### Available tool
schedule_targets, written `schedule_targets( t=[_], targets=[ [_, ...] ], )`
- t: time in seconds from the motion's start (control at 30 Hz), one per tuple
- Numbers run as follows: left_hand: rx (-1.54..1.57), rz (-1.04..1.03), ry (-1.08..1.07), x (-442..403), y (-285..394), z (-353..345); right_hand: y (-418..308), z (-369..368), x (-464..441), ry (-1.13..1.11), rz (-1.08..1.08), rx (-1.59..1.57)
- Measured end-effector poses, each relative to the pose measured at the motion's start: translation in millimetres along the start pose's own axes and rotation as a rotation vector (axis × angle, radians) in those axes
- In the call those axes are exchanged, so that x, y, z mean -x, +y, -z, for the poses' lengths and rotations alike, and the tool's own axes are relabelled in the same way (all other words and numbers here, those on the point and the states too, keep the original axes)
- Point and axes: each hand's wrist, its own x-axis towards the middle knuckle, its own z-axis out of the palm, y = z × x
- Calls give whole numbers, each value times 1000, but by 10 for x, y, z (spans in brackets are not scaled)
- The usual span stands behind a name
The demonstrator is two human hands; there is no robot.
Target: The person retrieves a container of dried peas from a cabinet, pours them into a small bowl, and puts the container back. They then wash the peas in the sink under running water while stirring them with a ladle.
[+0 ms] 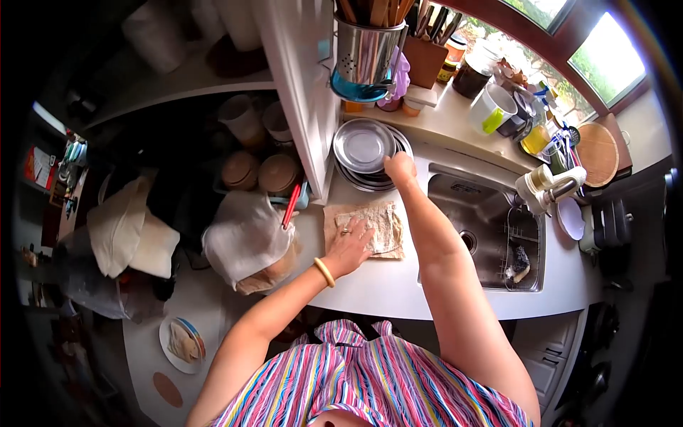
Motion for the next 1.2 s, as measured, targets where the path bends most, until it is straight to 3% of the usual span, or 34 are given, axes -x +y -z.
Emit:
schedule_targets(
  t=[0.13, 0.23, 0.33, 0.37, 0.47, 0.53, 0.67, 0.73, 0.9, 1.2],
  targets=[
    [-8, 78, -138, -138, -103, -219, 141, -122, -169, 52, 72, -115],
    [27, 103, -209, -4, -143, -184, 479, -13, -72, 188, 296, -188],
    [84, 185, -117, 223, -92, -27, 867, 339, 563, 137, 438, -215],
    [147, 178, 50, 248, -5, 164, 1011, 358, 806, 167, 494, -223],
    [263, 217, 614, 267, 271, 665, 1273, 149, 1378, -162, 272, -281],
    [233, 183, 710, -22, 300, 881, 1309, -172, 1559, -239, 238, -289],
    [227, 391, 473, -1049, -205, 787, 1234, -439, 1538, -332, 325, -130],
    [-11, 578, 335, -1518, -623, 514, 1205, -329, 1537, -363, 313, -112],
    [-72, 555, 148, -1938, -1113, 313, 1486, -23, 1574, -259, 249, -247],
    [-177, 583, 61, -2009, -1079, 508, 2067, 267, 1688, -171, 97, -411]
  ],
)
